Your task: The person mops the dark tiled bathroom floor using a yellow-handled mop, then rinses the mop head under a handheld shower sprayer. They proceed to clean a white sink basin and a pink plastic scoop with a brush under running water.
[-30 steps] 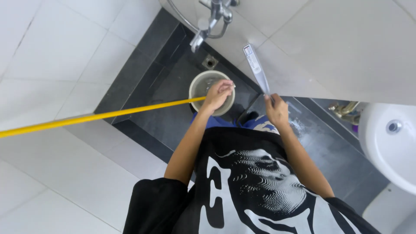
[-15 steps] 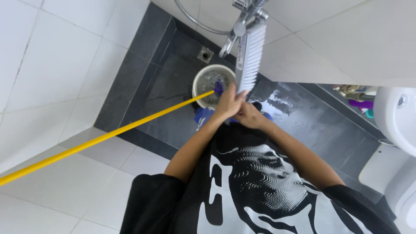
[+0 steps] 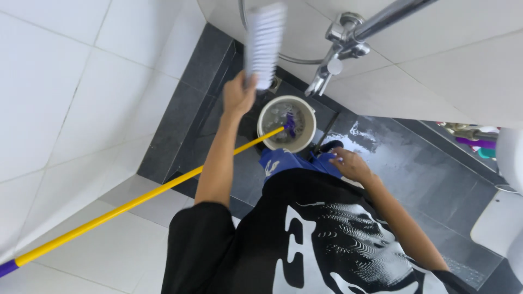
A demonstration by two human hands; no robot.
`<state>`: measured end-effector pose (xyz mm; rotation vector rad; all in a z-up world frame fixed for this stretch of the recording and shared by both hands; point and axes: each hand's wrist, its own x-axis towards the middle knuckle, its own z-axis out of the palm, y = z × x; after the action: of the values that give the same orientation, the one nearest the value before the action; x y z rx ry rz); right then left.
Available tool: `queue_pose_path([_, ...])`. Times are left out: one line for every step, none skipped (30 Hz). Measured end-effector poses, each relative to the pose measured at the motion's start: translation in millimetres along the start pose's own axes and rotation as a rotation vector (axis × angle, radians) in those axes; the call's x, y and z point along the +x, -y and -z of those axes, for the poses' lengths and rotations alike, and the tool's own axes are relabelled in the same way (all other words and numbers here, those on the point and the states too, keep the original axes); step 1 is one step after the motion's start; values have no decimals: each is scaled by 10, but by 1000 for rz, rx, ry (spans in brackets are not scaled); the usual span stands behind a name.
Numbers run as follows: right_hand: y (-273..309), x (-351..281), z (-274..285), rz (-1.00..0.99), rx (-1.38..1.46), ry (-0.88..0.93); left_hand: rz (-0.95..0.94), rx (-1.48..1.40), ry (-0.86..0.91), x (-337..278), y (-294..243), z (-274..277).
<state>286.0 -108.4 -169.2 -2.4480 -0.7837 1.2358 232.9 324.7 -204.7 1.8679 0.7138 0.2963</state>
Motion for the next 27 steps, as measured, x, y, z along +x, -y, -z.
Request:
queue_pose_path([-123,-51,-64,-16,19,-31,-127,62,50,194,-99,-141])
queue_pose_path([-104,-116,-101,-18,18,-32,-128,59,51,293,-193,-306])
queue_pose_path([-87,-161,-129,-37,65,-61,-218,117,67,420,-296,-478])
queue_pose_path([-74,-208,-149,-56,113,-90,-308,175,83,547,-408,-656])
queue_pose_path([-27,-205,-140,-61,115,-99,-317,172,89,650,-463,-742])
queue_pose_path([14,-204,-129,-63,140,-104,-348,187,115,749,-522,-835])
queue_pose_path([39,-234,-129,-68,166,-107,-375,200,143,815,-576,-950])
queue_pose_path([45,-212,-124,-76,168,-113,-381,195,152,834,-477,-948])
queue_pose_path([55,-238,-128,-99,154,-100,-372,279,156,818,-385,-955])
queue_pose_path([63,-269,-131,-121,140,-87,-364,363,160,798,-299,-964])
queue_pose_path([15,-232,-109,-127,143,-97,-375,359,165,792,-232,-982])
queue_pose_path([-34,-197,-87,-141,143,-108,-376,376,161,784,-165,-1001])
queue_pose_path([-63,-189,-111,-157,149,-111,-373,396,163,735,-72,-995])
queue_pose_path([-122,-142,-118,-164,158,-116,-378,396,174,791,-245,-993])
queue_pose_path([-177,-122,-157,-161,163,-112,-379,359,115,800,-394,-977])
queue_pose_path([-228,-106,-206,-158,169,-110,-380,321,56,803,-539,-957])
queue_pose_path([-200,-83,-206,-164,175,-104,-375,323,65,777,-500,-979])
queue_pose_path([-163,-69,-210,-166,164,-85,-350,326,106,742,-465,-990])
queue_pose_path([-151,3,-155,-156,144,-67,-325,329,133,748,-444,-997])
queue_pose_path([-121,-20,-166,-150,140,-63,-320,331,125,572,-248,-978])
queue_pose_path([-101,33,-121,-144,129,-63,-280,415,158,501,-86,-985])
queue_pose_path([-88,91,-69,-137,118,-62,-239,499,189,442,77,-1004])
queue_pose_path([-83,67,-62,-147,119,-64,-241,494,197,333,169,-951])
queue_pose_path([-90,49,-62,-154,125,-69,-163,557,291,223,271,-907])
queue_pose_path([-118,8,-63,-158,126,-63,-72,618,381,54,388,-865])
queue_pose_path([-157,-71,-95,-164,123,-54,-63,613,387,-223,405,-899])
queue_pose_path([-178,-6,-69,-158,152,-87,37,593,339,-342,409,-906])
